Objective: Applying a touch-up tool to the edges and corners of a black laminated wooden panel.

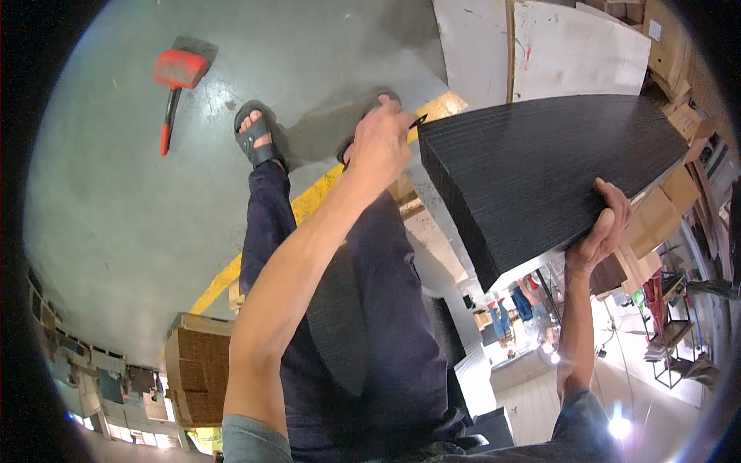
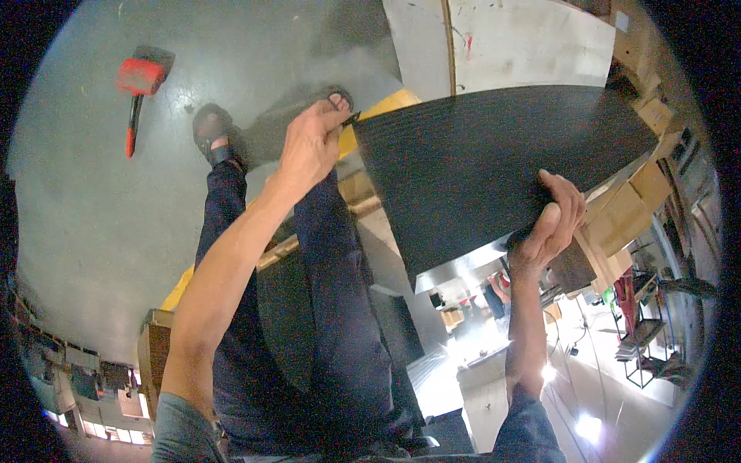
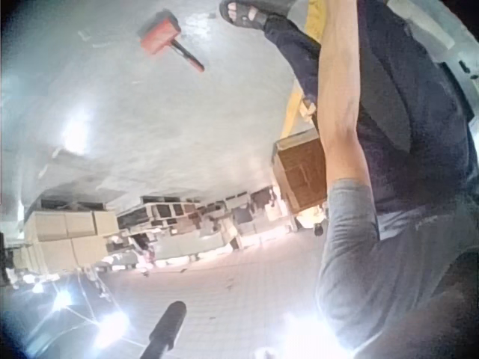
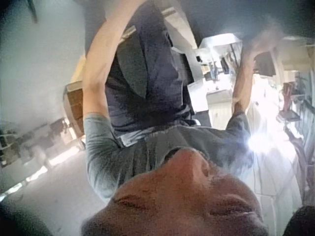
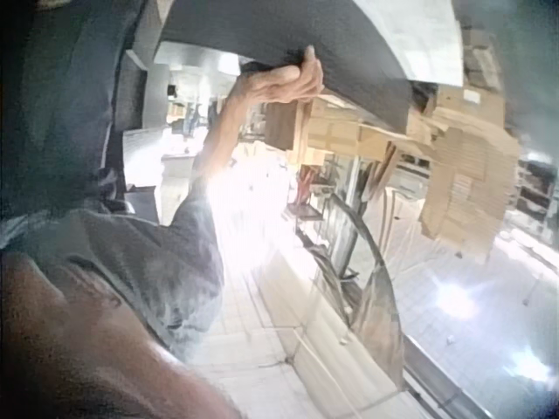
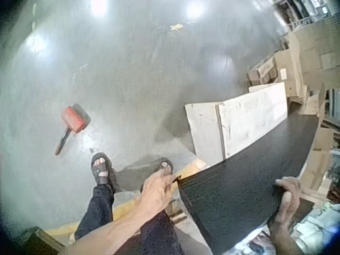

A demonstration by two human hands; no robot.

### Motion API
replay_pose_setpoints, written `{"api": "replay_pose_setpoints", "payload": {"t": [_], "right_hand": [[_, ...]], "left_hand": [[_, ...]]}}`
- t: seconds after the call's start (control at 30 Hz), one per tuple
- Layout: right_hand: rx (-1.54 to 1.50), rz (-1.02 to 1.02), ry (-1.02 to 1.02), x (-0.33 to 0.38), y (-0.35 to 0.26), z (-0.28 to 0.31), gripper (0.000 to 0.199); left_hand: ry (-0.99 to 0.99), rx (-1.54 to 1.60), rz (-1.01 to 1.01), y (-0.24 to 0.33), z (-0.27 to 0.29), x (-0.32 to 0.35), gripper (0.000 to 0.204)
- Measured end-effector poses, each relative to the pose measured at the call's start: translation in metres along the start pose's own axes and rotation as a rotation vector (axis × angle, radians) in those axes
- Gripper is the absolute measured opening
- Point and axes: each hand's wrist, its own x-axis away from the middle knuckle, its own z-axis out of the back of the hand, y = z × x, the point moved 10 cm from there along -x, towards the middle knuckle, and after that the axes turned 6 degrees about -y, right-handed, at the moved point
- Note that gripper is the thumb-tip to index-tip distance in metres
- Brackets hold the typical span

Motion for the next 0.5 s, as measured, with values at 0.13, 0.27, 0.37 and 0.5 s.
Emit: {"api": "replay_pose_setpoints", "payload": {"t": [0.13,0.27,0.37,0.5], "right_hand": [[0.019,0.004,0.017,0.003,0.007,0.002,0.052],[0.038,0.005,-0.013,0.002,0.006,0.006,0.052],[0.035,0.021,-0.008,0.001,-0.001,0.005,0.051],[-0.021,-0.015,0.018,0.007,0.0,-0.002,0.05]], "left_hand": [[-0.037,0.041,-0.26,0.077,0.002,0.029,0.031],[0.037,0.385,-0.069,0.069,0.013,0.035,0.026],[0.242,0.678,0.413,-0.041,-0.011,0.035,0.027],[0.299,0.666,0.482,-0.066,-0.039,0.043,0.029]]}}
